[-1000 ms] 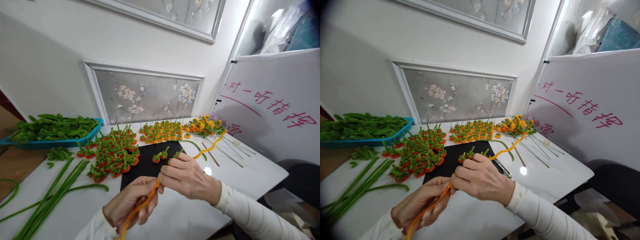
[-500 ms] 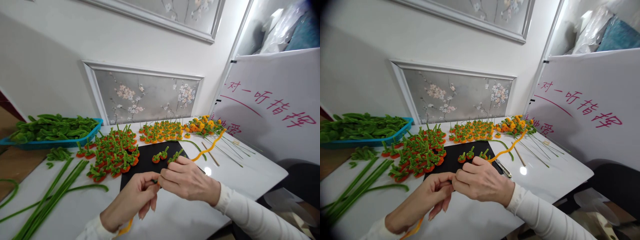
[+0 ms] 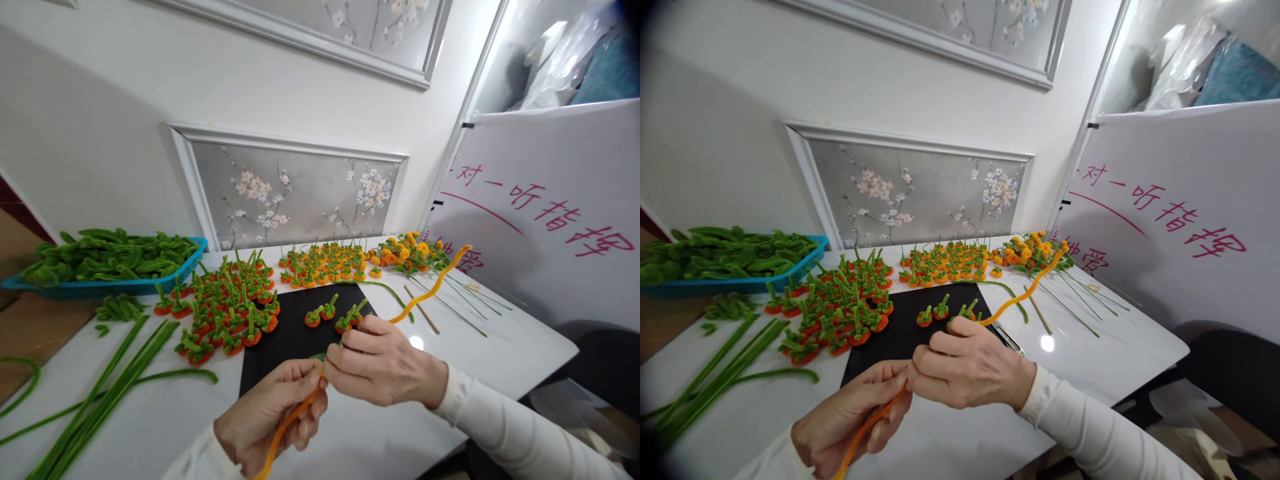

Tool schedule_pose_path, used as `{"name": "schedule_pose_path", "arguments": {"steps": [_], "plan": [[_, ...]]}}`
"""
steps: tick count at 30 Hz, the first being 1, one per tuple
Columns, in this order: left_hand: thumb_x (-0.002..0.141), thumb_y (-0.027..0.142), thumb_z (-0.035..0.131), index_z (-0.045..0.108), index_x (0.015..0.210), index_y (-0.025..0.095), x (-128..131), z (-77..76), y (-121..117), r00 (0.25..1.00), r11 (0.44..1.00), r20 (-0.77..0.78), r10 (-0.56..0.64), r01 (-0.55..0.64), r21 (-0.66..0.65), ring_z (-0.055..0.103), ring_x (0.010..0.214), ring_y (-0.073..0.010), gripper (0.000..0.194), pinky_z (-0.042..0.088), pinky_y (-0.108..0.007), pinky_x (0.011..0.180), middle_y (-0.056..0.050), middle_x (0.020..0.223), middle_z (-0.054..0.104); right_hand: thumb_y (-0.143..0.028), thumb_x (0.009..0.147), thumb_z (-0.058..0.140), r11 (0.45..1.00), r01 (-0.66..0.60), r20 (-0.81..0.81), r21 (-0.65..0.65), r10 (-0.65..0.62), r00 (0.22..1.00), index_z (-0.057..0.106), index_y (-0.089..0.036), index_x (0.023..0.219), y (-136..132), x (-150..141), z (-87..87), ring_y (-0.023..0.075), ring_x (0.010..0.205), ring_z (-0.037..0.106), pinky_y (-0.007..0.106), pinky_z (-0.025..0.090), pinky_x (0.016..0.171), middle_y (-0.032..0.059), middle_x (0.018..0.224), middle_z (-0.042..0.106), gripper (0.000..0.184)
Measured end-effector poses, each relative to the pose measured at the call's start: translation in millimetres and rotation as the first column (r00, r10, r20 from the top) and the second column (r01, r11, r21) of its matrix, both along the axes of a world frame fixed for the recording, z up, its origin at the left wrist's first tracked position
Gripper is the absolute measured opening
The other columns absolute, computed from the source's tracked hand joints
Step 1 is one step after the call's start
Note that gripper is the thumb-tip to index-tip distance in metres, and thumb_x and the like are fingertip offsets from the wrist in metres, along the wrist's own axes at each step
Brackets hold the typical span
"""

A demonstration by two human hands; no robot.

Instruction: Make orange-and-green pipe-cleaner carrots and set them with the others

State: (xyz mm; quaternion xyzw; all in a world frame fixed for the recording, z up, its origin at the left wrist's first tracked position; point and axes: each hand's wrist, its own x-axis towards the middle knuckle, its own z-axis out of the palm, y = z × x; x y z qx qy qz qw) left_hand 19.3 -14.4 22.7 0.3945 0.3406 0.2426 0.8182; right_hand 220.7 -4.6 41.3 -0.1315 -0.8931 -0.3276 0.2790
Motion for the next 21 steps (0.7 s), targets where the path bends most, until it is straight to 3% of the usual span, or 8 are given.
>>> {"name": "schedule_pose_path", "arguments": {"steps": [9,13,15,17,18,21], "plan": [[0.067,0.037,0.079,0.057,0.068,0.013,-2.3,-7.0,2.8,0.998,0.996,0.052,0.039,-0.043,0.076,0.054,0.044,-0.0044,0.031,0.042,-0.012,0.041,0.000,0.062,0.063,-0.017,0.090,0.051,1.000,-0.010,-0.011,-0.018,0.010,1.000,0.063,-0.017,0.094,-0.3,-0.2,3.4,0.0122,0.068,0.042,0.031,0.025,0.058,-0.0003,0.091,0.062,0.012],[0.068,0.036,0.078,0.058,0.068,0.013,-1.8,-1.5,6.2,0.996,0.971,-0.028,0.079,-0.071,0.228,0.060,0.052,-0.0078,0.030,0.046,-0.016,0.049,-0.004,0.069,0.069,-0.014,0.092,0.044,0.987,0.074,0.015,-0.140,-0.073,0.997,0.059,-0.017,0.082,-0.7,-3.8,1.1,0.0134,0.064,0.040,0.032,0.022,0.057,0.0005,0.076,0.058,0.018],[0.071,0.037,0.075,0.059,0.070,0.014,-1.3,2.4,7.3,0.987,0.928,-0.121,0.109,-0.058,0.369,0.063,0.057,-0.0111,0.028,0.048,-0.019,0.053,-0.005,0.072,0.071,-0.013,0.090,0.042,0.961,0.145,0.007,-0.235,-0.147,0.989,0.056,-0.017,0.077,-2.8,-7.6,-0.7,0.0142,0.063,0.040,0.032,0.021,0.058,0.0007,0.069,0.054,0.019],[0.077,0.034,0.068,0.061,0.070,0.015,-1.7,4.0,7.5,0.947,0.828,-0.251,0.198,-0.024,0.561,0.064,0.060,-0.0131,0.021,0.049,-0.021,0.056,-0.003,0.068,0.070,-0.011,0.084,0.045,0.913,0.230,0.005,-0.336,-0.242,0.970,0.052,-0.017,0.074,-5.9,-12.5,-1.3,0.0146,0.063,0.041,0.032,0.022,0.059,0.0012,0.068,0.053,0.015],[0.081,0.031,0.064,0.061,0.070,0.016,-2.4,3.4,7.2,0.911,0.746,-0.314,0.268,0.010,0.666,0.064,0.059,-0.0136,0.018,0.048,-0.021,0.055,-0.002,0.065,0.069,-0.010,0.081,0.047,0.880,0.272,0.010,-0.390,-0.291,0.957,0.051,-0.018,0.072,-7.6,-15.1,-1.0,0.0146,0.063,0.043,0.031,0.022,0.059,0.0013,0.069,0.053,0.012],[0.086,0.021,0.052,0.064,0.076,0.019,-6.4,-3.4,5.3,0.798,0.403,-0.355,0.486,0.156,0.902,0.063,0.060,-0.0143,0.016,0.044,-0.022,0.055,-0.001,0.064,0.068,-0.010,0.076,0.050,0.764,0.350,0.023,-0.543,-0.403,0.915,0.049,-0.018,0.073,-12.0,-22.1,2.0,0.0137,0.062,0.046,0.029,0.024,0.058,0.0008,0.071,0.055,0.009]]}}
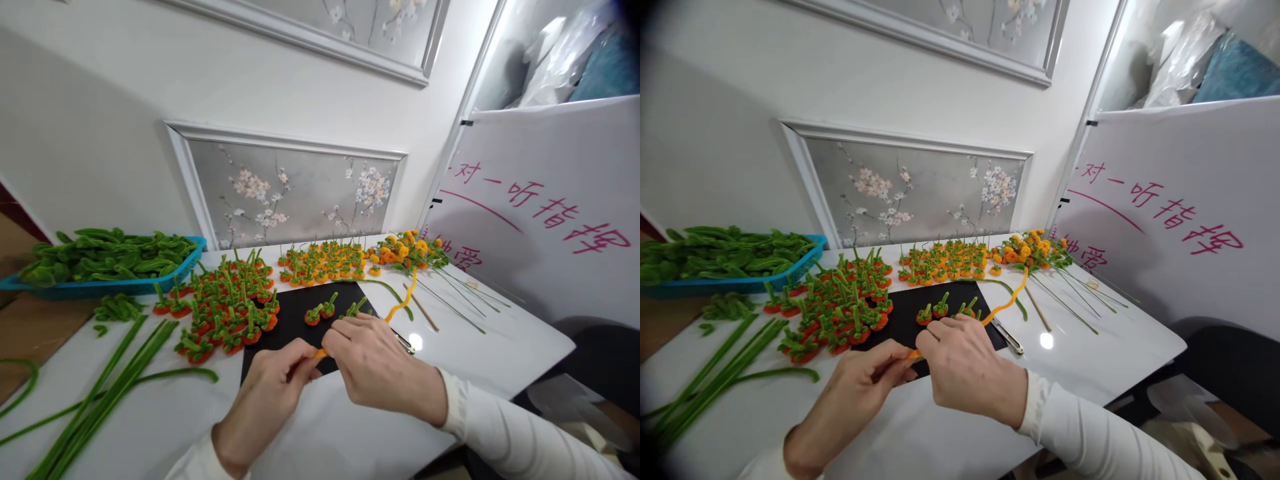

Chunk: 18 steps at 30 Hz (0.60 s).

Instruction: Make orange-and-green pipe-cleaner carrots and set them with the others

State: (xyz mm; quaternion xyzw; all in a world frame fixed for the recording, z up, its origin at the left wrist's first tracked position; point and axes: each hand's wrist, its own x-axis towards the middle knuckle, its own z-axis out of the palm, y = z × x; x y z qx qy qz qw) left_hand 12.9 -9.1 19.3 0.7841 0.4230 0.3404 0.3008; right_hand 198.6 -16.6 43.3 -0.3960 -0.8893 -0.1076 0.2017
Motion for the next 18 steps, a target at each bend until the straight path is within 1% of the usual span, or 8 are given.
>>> {"name": "schedule_pose_path", "arguments": {"steps": [3,5,8,9,11,14,16,18], "plan": [[0.085,0.015,0.047,0.067,0.085,0.021,-3.3,-7.0,-1.3,0.997,0.960,-0.081,-0.021,0.043,0.276,0.066,0.069,-0.0166,0.021,0.045,-0.024,0.062,-0.004,0.078,0.071,-0.012,0.078,0.050,0.987,0.059,-0.055,-0.152,-0.068,0.996,0.048,-0.019,0.074,-1.0,-3.4,3.4,0.0120,0.056,0.045,0.027,0.021,0.052,-0.0013,0.069,0.055,0.008],[0.084,0.015,0.047,0.068,0.085,0.021,-3.1,-6.2,-1.1,0.999,0.965,-0.046,-0.012,0.024,0.262,0.065,0.071,-0.0172,0.021,0.045,-0.024,0.064,-0.005,0.081,0.071,-0.013,0.080,0.048,0.974,0.054,-0.089,-0.220,-0.075,0.993,0.047,-0.019,0.073,0.6,-2.6,4.4,0.0113,0.054,0.044,0.027,0.020,0.050,-0.0022,0.068,0.055,0.009],[0.084,0.024,0.056,0.067,0.078,0.019,-0.1,4.1,-0.1,0.994,0.986,0.112,0.010,0.009,-0.164,0.059,0.058,-0.0140,0.014,0.044,-0.022,0.056,-0.001,0.062,0.065,-0.012,0.083,0.046,0.979,-0.025,-0.135,-0.202,-0.003,0.991,0.050,-0.019,0.078,5.4,2.0,3.0,0.0116,0.060,0.047,0.025,0.024,0.055,-0.0013,0.072,0.057,0.010],[0.083,0.028,0.059,0.066,0.077,0.018,0.8,8.3,0.1,0.980,0.934,0.197,-0.006,0.076,-0.350,0.055,0.054,-0.0124,0.014,0.043,-0.021,0.053,0.000,0.057,0.061,-0.011,0.084,0.046,0.984,-0.057,-0.147,-0.170,0.032,0.989,0.051,-0.019,0.080,7.1,4.0,2.0,0.0119,0.063,0.048,0.025,0.026,0.058,-0.0008,0.073,0.057,0.010],[0.080,0.033,0.064,0.065,0.074,0.016,1.4,15.1,0.0,0.927,0.779,0.373,-0.041,0.264,-0.569,0.048,0.049,-0.0084,0.018,0.039,-0.018,0.049,0.002,0.056,0.055,-0.010,0.085,0.045,0.990,-0.109,-0.160,-0.090,0.094,0.983,0.053,-0.019,0.082,10.2,7.4,-0.2,0.0126,0.067,0.048,0.026,0.026,0.062,-0.0001,0.075,0.057,0.012],[0.077,0.035,0.068,0.064,0.073,0.013,0.1,18.5,-0.7,0.835,0.629,0.551,0.000,0.428,-0.649,0.038,0.046,-0.0035,0.022,0.030,-0.015,0.043,0.002,0.064,0.054,-0.009,0.086,0.042,0.989,-0.145,-0.154,0.008,0.145,0.977,0.054,-0.019,0.083,12.6,10.3,-2.6,0.0131,0.068,0.047,0.028,0.024,0.063,0.0003,0.074,0.057,0.015],[0.077,0.035,0.068,0.064,0.072,0.013,-0.7,17.6,-0.8,0.823,0.616,0.567,0.039,0.427,-0.662,0.035,0.044,-0.0027,0.023,0.026,-0.015,0.042,0.002,0.063,0.053,-0.010,0.089,0.041,0.987,-0.156,-0.142,0.026,0.158,0.977,0.054,-0.019,0.085,13.0,10.8,-3.4,0.0131,0.068,0.048,0.028,0.024,0.064,0.0004,0.075,0.058,0.016],[0.078,0.035,0.067,0.065,0.070,0.012,-0.4,16.2,-0.3,0.847,0.658,0.529,0.052,0.369,-0.656,0.036,0.044,-0.0036,0.024,0.026,-0.016,0.042,0.003,0.058,0.051,-0.014,0.092,0.041,0.987,-0.162,-0.138,0.020,0.163,0.977,0.054,-0.019,0.091,12.7,10.9,-4.0,0.0127,0.070,0.051,0.028,0.025,0.066,0.0009,0.080,0.060,0.014]]}}
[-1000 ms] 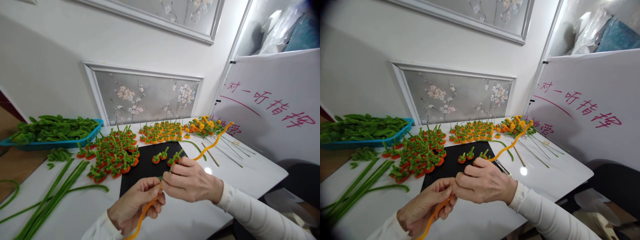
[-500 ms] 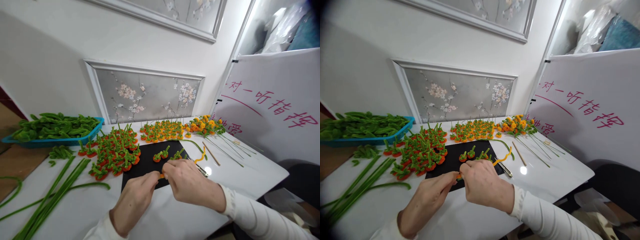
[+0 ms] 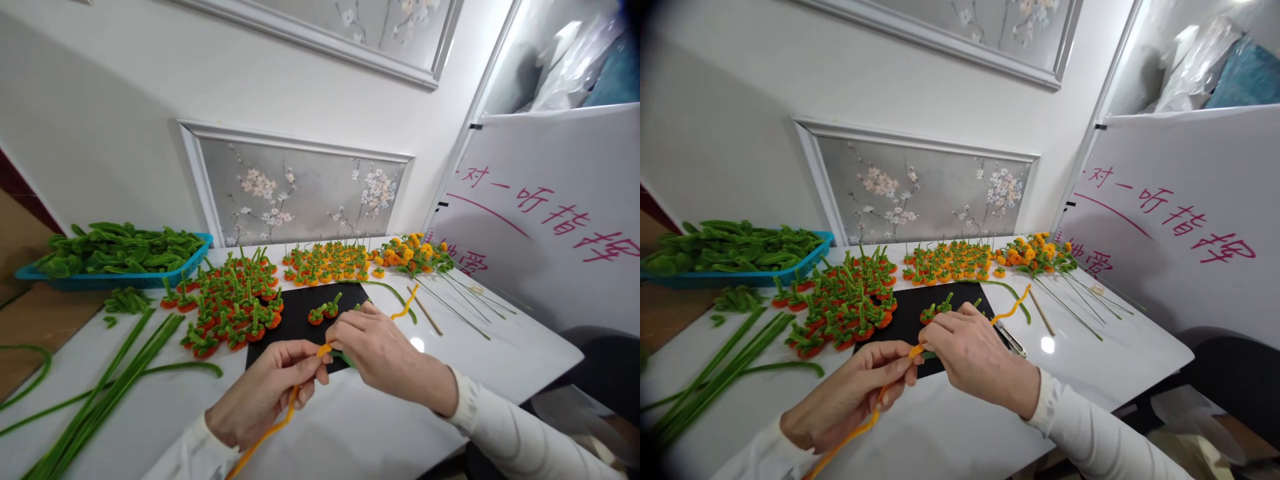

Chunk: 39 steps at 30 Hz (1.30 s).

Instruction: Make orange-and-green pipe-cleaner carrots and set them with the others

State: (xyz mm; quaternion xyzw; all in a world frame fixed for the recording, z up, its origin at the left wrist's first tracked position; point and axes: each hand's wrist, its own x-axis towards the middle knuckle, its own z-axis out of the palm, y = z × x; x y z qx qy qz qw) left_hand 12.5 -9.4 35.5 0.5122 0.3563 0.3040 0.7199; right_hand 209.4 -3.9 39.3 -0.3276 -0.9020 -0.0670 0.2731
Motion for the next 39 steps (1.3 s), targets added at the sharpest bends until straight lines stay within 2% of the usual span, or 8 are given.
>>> {"name": "schedule_pose_path", "arguments": {"steps": [8,16,18,21,24,30,36,39], "plan": [[0.085,0.030,0.053,0.067,0.069,0.015,5.7,-3.7,-1.9,0.901,0.900,-0.398,0.175,0.019,0.436,0.043,0.040,-0.0090,0.026,0.030,-0.020,0.043,0.003,0.043,0.050,-0.010,0.089,0.046,1.000,0.031,0.075,-0.007,-0.030,0.997,0.058,-0.019,0.083,-4.1,-2.0,-6.4,0.0133,0.068,0.054,0.028,0.028,0.068,0.0006,0.074,0.062,0.016],[0.083,0.014,0.046,0.071,0.084,0.021,2.1,-12.6,-8.5,0.810,0.508,-0.410,0.420,0.164,0.845,0.056,0.058,-0.0146,0.025,0.038,-0.024,0.057,-0.002,0.067,0.065,-0.013,0.086,0.054,0.893,0.025,-0.072,-0.450,-0.064,0.995,0.062,-0.019,0.073,-3.2,-2.4,1.3,0.0082,0.052,0.052,0.020,0.031,0.051,-0.0045,0.060,0.062,0.017],[0.084,0.017,0.048,0.069,0.086,0.021,3.2,-11.3,-8.1,0.831,0.592,-0.383,0.405,0.081,0.802,0.055,0.058,-0.0144,0.022,0.039,-0.024,0.057,-0.002,0.068,0.064,-0.015,0.088,0.054,0.910,-0.037,-0.145,-0.412,-0.026,0.989,0.065,-0.019,0.077,-0.8,0.2,-2.0,0.0091,0.058,0.054,0.020,0.036,0.057,-0.0029,0.065,0.064,0.016],[0.086,0.030,0.052,0.065,0.079,0.018,6.0,-2.2,-7.0,0.907,0.876,-0.366,0.208,-0.006,0.482,0.045,0.046,-0.0096,0.019,0.034,-0.021,0.046,0.000,0.065,0.061,-0.015,0.089,0.053,0.974,-0.087,-0.214,-0.210,0.041,0.976,0.067,-0.020,0.085,1.2,4.8,-9.3,0.0121,0.073,0.057,0.025,0.040,0.072,0.0001,0.078,0.069,0.016],[0.083,0.039,0.058,0.062,0.075,0.015,7.0,7.2,-6.4,0.974,0.979,-0.227,0.006,0.040,0.198,0.035,0.043,-0.0052,0.025,0.026,-0.018,0.042,0.001,0.064,0.060,-0.012,0.090,0.050,0.991,-0.101,-0.223,-0.090,0.079,0.972,0.068,-0.023,0.089,0.7,7.9,-13.4,0.0132,0.081,0.057,0.029,0.038,0.079,-0.0006,0.086,0.070,0.021],[0.080,0.039,0.063,0.063,0.088,0.015,2.3,2.7,-4.6,0.988,0.987,-0.146,0.046,-0.022,0.160,0.034,0.043,-0.0044,0.026,0.022,-0.019,0.041,0.000,0.065,0.063,-0.022,0.089,0.056,0.982,-0.076,-0.340,-0.175,0.012,0.940,0.068,-0.021,0.081,-0.6,5.9,-12.9,0.0116,0.070,0.057,0.026,0.040,0.070,-0.0006,0.070,0.067,0.014],[0.087,0.033,0.053,0.065,0.085,0.017,0.5,-5.7,-2.8,0.950,0.906,-0.277,0.143,-0.013,0.422,0.039,0.045,-0.0071,0.020,0.027,-0.021,0.044,0.000,0.068,0.063,-0.018,0.087,0.058,0.923,-0.111,-0.362,-0.369,-0.032,0.932,0.065,-0.019,0.079,-4.2,1.2,-7.7,0.0089,0.060,0.054,0.020,0.039,0.059,-0.0030,0.067,0.066,0.010],[0.088,0.031,0.049,0.064,0.074,0.018,2.0,-1.1,-4.2,0.913,0.829,-0.351,0.209,0.025,0.559,0.039,0.049,-0.0089,0.024,0.027,-0.022,0.048,0.001,0.064,0.059,-0.016,0.090,0.051,0.964,-0.091,-0.253,-0.250,0.026,0.967,0.065,-0.018,0.082,-4.6,1.9,-4.8,0.0104,0.064,0.054,0.023,0.038,0.063,-0.0014,0.067,0.064,0.016]]}}
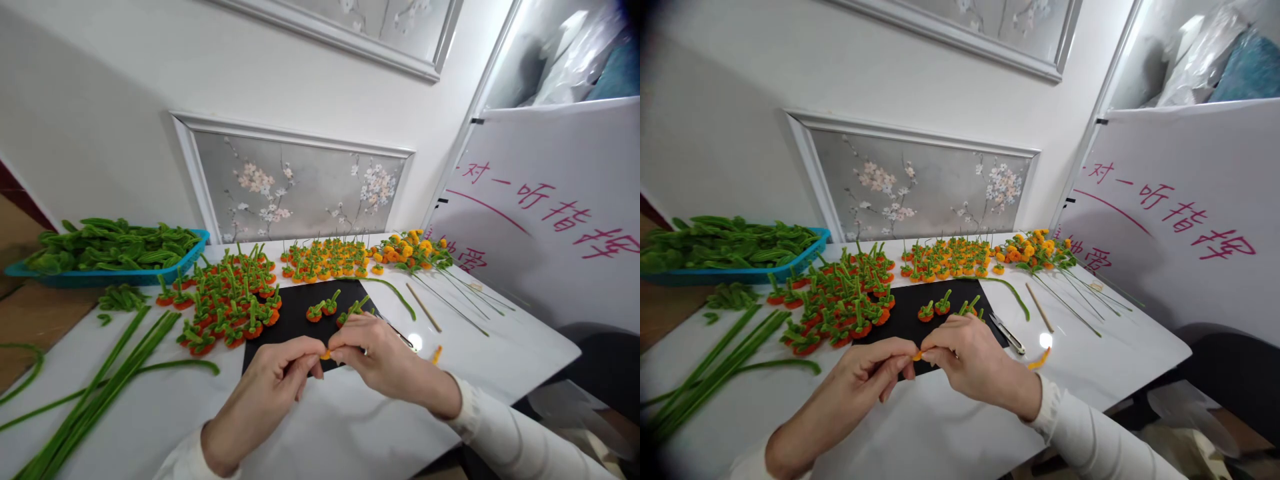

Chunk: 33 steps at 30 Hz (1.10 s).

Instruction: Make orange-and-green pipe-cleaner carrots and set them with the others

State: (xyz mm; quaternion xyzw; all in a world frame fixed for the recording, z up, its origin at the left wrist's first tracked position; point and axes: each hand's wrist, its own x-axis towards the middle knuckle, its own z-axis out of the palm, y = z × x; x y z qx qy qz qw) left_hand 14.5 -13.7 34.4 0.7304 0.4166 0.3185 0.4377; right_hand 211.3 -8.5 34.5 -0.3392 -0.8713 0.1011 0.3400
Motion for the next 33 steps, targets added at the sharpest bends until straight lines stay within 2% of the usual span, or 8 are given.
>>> {"name": "schedule_pose_path", "arguments": {"steps": [5,11,15,18,24,27,30,33], "plan": [[0.086,0.046,0.050,0.056,0.064,0.017,-0.5,7.4,0.1,0.988,0.946,0.103,-0.115,0.141,-0.292,0.024,0.045,-0.0085,0.037,0.019,-0.022,0.044,0.006,0.050,0.042,-0.010,0.093,0.042,0.930,-0.067,0.179,0.361,0.002,0.984,0.065,-0.022,0.089,3.7,3.4,-3.4,0.0129,0.083,0.054,0.031,0.032,0.075,0.0003,0.081,0.067,0.026],[0.077,0.043,0.063,0.061,0.069,0.016,-6.0,5.2,3.5,0.970,0.853,0.215,-0.117,0.209,-0.479,0.020,0.042,-0.0073,0.028,0.014,-0.023,0.043,0.009,0.043,0.035,-0.015,0.096,0.041,0.867,-0.099,0.205,0.488,-0.003,0.979,0.063,-0.025,0.092,4.6,4.4,-1.8,0.0133,0.087,0.051,0.034,0.028,0.080,-0.0011,0.084,0.068,0.024],[0.080,0.031,0.058,0.058,0.059,0.017,-2.7,5.8,2.0,0.997,0.953,0.037,-0.067,0.075,-0.295,0.026,0.044,-0.0084,0.026,0.020,-0.023,0.045,0.006,0.043,0.041,-0.015,0.097,0.039,0.874,-0.088,0.276,0.479,-0.054,0.960,0.061,-0.021,0.091,0.5,3.3,1.0,0.0142,0.084,0.050,0.034,0.028,0.080,0.0011,0.081,0.065,0.023],[0.084,0.024,0.052,0.056,0.053,0.017,-0.6,-0.1,0.1,0.984,0.991,-0.174,0.031,-0.007,0.137,0.036,0.047,-0.0097,0.032,0.022,-0.024,0.048,0.003,0.047,0.046,-0.011,0.094,0.040,0.912,-0.027,0.286,0.409,-0.100,0.953,0.060,-0.018,0.086,-1.8,-0.8,-2.8,0.0146,0.074,0.048,0.033,0.029,0.073,0.0020,0.072,0.061,0.023],[0.087,0.009,0.043,0.068,0.082,0.019,-9.8,-13.1,2.2,0.881,0.555,-0.427,0.204,0.255,0.792,0.047,0.053,-0.0161,0.027,0.023,-0.030,0.049,-0.003,0.057,0.058,-0.014,0.086,0.048,0.987,0.050,0.094,-0.155,-0.036,0.995,0.056,-0.017,0.071,-0.1,-7.8,-5.0,0.0122,0.064,0.046,0.025,0.033,0.062,-0.0006,0.063,0.055,0.018],[0.087,0.003,0.039,0.064,0.100,0.016,-14.3,-11.0,5.0,0.837,0.318,-0.477,0.268,0.391,0.864,0.050,0.055,-0.0181,0.031,0.028,-0.031,0.049,-0.005,0.060,0.061,-0.018,0.086,0.046,0.754,-0.125,-0.144,-0.645,0.041,0.989,0.056,-0.017,0.068,3.8,-6.9,0.1,0.0088,0.054,0.041,0.020,0.030,0.050,-0.0031,0.058,0.048,0.020],[0.088,0.003,0.039,0.060,0.102,0.011,-14.1,-10.1,6.3,0.831,0.144,-0.452,0.325,0.429,0.892,0.051,0.052,-0.0172,0.026,0.032,-0.030,0.047,-0.003,0.058,0.061,-0.019,0.082,0.051,0.501,-0.283,-0.312,-0.818,0.027,0.950,0.054,-0.015,0.062,7.2,-3.9,4.3,0.0075,0.054,0.041,0.019,0.032,0.053,-0.0034,0.057,0.048,0.020],[0.091,0.004,0.038,0.058,0.100,0.009,-10.9,-13.7,5.5,0.846,0.124,-0.408,0.344,0.390,0.912,0.054,0.052,-0.0160,0.023,0.035,-0.029,0.047,-0.002,0.059,0.061,-0.021,0.082,0.052,0.539,-0.257,-0.268,-0.802,0.060,0.962,0.057,-0.014,0.063,7.7,0.8,5.8,0.0073,0.053,0.041,0.019,0.033,0.053,-0.0036,0.057,0.049,0.021]]}}
